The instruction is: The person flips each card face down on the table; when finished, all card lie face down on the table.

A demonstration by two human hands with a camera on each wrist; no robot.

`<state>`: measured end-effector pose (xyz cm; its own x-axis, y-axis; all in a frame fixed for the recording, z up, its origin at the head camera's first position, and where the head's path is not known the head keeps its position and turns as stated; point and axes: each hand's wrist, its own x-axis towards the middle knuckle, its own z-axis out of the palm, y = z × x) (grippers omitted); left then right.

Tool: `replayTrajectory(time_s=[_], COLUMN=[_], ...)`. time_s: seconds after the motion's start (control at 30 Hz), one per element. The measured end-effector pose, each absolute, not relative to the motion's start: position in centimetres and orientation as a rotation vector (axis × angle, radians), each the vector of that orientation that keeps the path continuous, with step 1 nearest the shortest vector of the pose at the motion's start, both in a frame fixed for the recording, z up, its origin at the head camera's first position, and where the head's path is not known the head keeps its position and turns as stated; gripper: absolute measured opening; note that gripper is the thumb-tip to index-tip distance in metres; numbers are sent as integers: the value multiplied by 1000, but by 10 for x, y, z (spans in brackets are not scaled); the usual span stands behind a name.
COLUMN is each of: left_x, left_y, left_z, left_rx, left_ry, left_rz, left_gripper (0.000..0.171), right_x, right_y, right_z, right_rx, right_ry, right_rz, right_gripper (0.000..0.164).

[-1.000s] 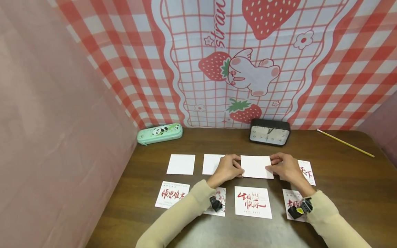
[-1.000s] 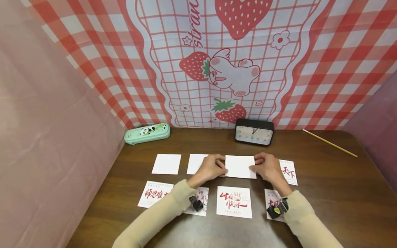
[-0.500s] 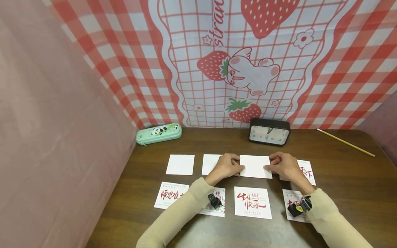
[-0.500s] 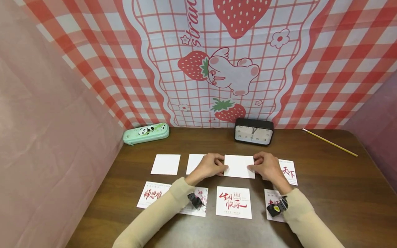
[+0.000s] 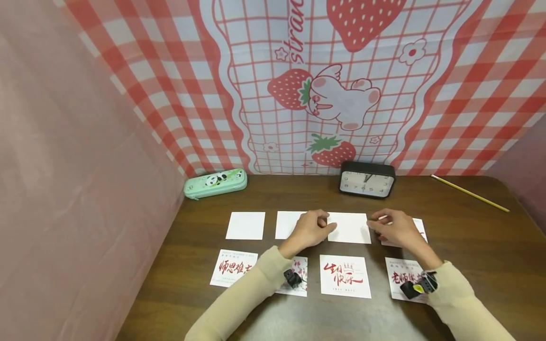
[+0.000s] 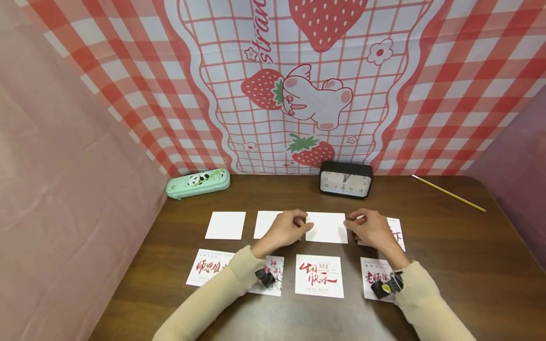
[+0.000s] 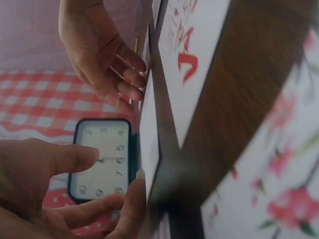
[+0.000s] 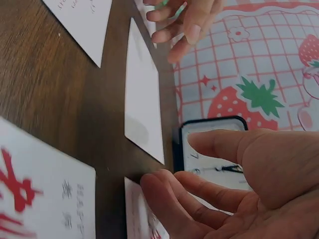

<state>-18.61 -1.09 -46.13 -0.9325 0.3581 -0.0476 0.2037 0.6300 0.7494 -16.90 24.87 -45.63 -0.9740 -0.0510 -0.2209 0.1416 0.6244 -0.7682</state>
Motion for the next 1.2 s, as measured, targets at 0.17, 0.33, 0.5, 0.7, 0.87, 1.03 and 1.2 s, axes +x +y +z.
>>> replayTrajectory(time_s=[0.17,0.33,0.5,0.7,0.87,1.03,1.2], left_x=[-181,-178,-170,-162,-160,-158,-157], left_y=[3,21,45,75,94,106,116], left_z=[-455,-454,-454,-456,-455,-454,-453], left_rx=[502,533,489,418,405,431,417], left_ry=[2684,2613,2540,2487,2464,2519,2529], left_rz=[1176,1227,1301,1436,1455,1319,1289], left_gripper=[40,40,46,55,54,56,58], right_x=[-161,-154,-146,-135,-126,-120,-118], right_y=[262,279,297,317,335,348,356], right_z=[-451,-450,-451,-455,-459,-465,-470], right_rx=[60,67,76,99,161,244,320], right_ry=[2668,2698,2730,2762,2770,2808,2752], right_rz=[-1249,-1229,-1186,-1175,-1187,-1213,-1356], right_gripper=[48,48,53,53,55,55,60])
